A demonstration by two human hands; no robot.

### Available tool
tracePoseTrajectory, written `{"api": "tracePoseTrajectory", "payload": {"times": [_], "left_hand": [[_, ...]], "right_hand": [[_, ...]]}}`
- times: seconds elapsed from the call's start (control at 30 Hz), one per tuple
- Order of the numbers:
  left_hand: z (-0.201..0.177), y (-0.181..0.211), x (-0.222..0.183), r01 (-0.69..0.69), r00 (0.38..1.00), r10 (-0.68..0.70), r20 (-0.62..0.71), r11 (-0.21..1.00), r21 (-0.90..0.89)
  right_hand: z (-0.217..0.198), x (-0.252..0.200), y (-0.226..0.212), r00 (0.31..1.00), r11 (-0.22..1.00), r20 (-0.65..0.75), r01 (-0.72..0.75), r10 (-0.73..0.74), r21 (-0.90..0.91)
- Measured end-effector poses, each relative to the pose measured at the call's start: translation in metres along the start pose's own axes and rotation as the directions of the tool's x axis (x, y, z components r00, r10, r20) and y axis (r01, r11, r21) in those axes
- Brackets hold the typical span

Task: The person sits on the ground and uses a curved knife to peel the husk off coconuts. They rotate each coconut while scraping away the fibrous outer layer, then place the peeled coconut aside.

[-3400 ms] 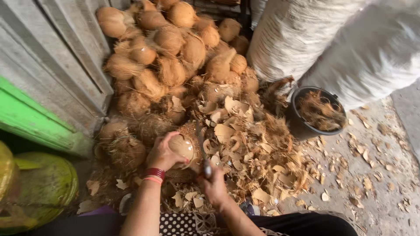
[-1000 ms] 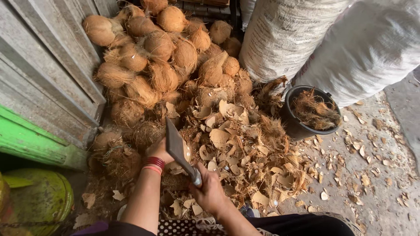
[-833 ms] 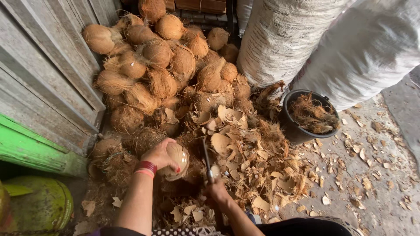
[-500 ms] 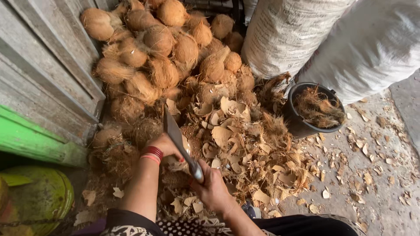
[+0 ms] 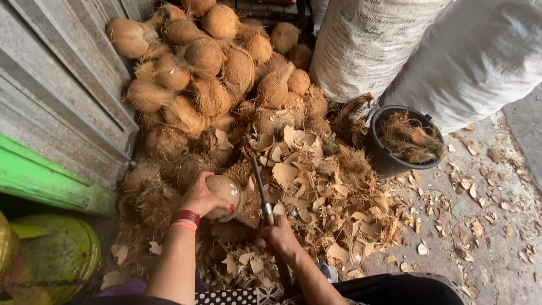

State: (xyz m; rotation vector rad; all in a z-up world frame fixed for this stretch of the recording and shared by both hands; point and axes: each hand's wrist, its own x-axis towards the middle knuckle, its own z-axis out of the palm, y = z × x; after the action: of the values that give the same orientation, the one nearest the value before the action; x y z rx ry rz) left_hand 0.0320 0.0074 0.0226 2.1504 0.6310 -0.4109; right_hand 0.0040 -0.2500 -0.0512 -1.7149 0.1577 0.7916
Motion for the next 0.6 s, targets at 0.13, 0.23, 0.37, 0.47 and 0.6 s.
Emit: {"api": "tracePoseTrajectory", "payload": {"times": [0.13,0.23,0.37,0.47,0.6], "left_hand": [[0.012,-0.035,-0.013,0.011,0.994,-0.025,-0.109,0.992,-0.125],[0.018,-0.047,-0.024,0.191,0.971,-0.236,-0.04,0.864,-0.466],[0.033,-0.045,-0.042,-0.03,0.973,-0.052,-0.225,0.937,-0.347],[0.039,-0.036,-0.041,-0.194,0.952,0.147,-0.268,0.968,-0.16],[0.033,-0.031,-0.034,-0.068,0.965,0.056,-0.254,0.997,-0.037]], "right_hand": [[0.022,-0.022,-0.003,0.994,0.996,0.098,0.038,-0.046,0.082],[0.04,-0.031,-0.012,0.964,0.974,0.199,-0.2,0.176,0.106],[0.043,-0.045,-0.041,0.976,0.985,0.132,-0.166,0.172,-0.054],[0.028,-0.05,-0.054,0.988,0.994,0.114,0.108,-0.106,-0.017],[0.03,-0.037,-0.026,0.923,0.925,0.066,0.377,-0.379,0.036]]}}
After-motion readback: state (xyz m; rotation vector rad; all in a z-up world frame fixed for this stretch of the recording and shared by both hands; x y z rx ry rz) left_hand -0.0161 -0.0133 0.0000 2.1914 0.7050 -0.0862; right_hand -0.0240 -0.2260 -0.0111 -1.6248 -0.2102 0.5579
